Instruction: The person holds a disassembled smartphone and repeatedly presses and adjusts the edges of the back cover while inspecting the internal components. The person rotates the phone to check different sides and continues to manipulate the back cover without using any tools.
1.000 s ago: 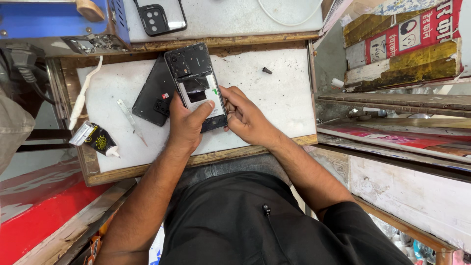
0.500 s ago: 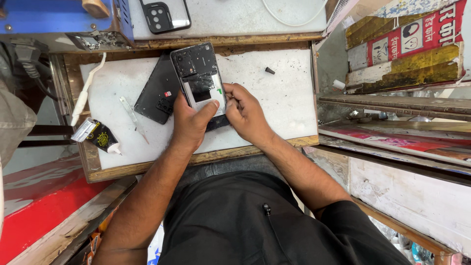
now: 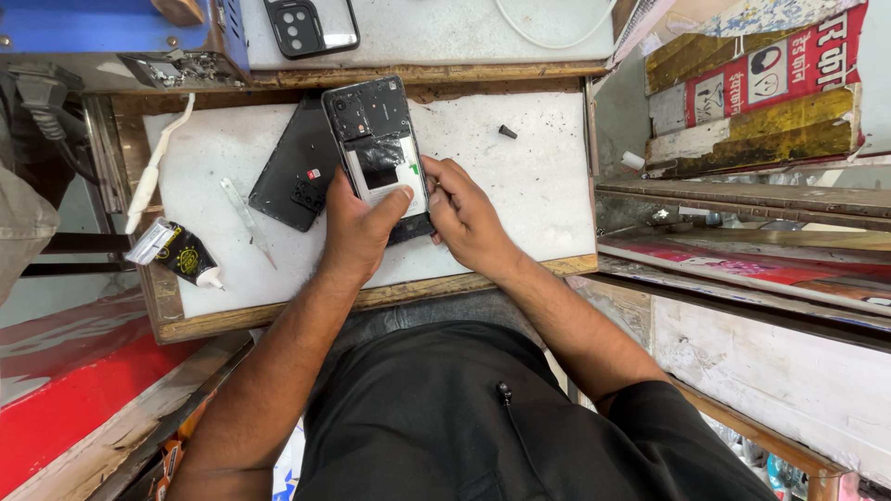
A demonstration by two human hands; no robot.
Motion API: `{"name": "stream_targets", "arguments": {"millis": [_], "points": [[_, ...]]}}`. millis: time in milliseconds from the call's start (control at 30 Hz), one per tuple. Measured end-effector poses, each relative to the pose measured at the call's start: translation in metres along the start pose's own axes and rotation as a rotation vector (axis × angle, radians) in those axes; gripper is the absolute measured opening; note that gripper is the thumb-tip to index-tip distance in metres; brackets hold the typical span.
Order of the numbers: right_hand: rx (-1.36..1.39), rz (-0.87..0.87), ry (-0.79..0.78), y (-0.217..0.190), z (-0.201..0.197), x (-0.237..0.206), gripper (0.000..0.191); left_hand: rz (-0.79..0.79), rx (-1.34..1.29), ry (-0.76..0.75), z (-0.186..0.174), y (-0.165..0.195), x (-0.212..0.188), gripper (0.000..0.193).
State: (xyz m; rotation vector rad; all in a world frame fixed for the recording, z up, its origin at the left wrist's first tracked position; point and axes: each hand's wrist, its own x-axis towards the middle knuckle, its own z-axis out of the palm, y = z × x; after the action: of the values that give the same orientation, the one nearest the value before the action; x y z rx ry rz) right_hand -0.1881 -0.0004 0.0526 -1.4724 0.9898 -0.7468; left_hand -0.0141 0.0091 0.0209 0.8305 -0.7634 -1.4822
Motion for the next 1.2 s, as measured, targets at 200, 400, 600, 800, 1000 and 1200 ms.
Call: {"name": "stream_targets", "arguments": {"millis": [200, 400, 600, 800, 1000, 1200], "points": [[0.017, 0.118, 0.071, 0.003, 0.007, 0.005, 0.04, 0.001, -0.017, 0.026, -0.001, 0.0, 0.0, 0.046], [0.05, -0.038, -0.042, 0.004, -0.002, -0.002, 0.063, -0.056, -0.044, 0.027, 0.0, 0.0, 0.0, 0.045], [0.058, -0.056, -0.113, 0.002, -0.005, -0.002, 0.071, -0.053, -0.053, 0.041, -0.001, 0.0, 0.0, 0.047], [-0.023, 0.044, 0.012, 0.0, 0.001, 0.0, 0.047, -0.011, -0.027, 0.016, 0.0, 0.0, 0.0, 0.046], [0.041, -0.034, -0.046, 0.009, 0.001, -0.002, 0.06, -0.024, -0.045, 0.007, -0.001, 0.003, -0.001, 0.045], [0.025, -0.124, -0.106, 0.014, -0.005, -0.006, 0.072, -0.054, -0.052, 0.029, -0.001, 0.002, 0.0, 0.047]]}}
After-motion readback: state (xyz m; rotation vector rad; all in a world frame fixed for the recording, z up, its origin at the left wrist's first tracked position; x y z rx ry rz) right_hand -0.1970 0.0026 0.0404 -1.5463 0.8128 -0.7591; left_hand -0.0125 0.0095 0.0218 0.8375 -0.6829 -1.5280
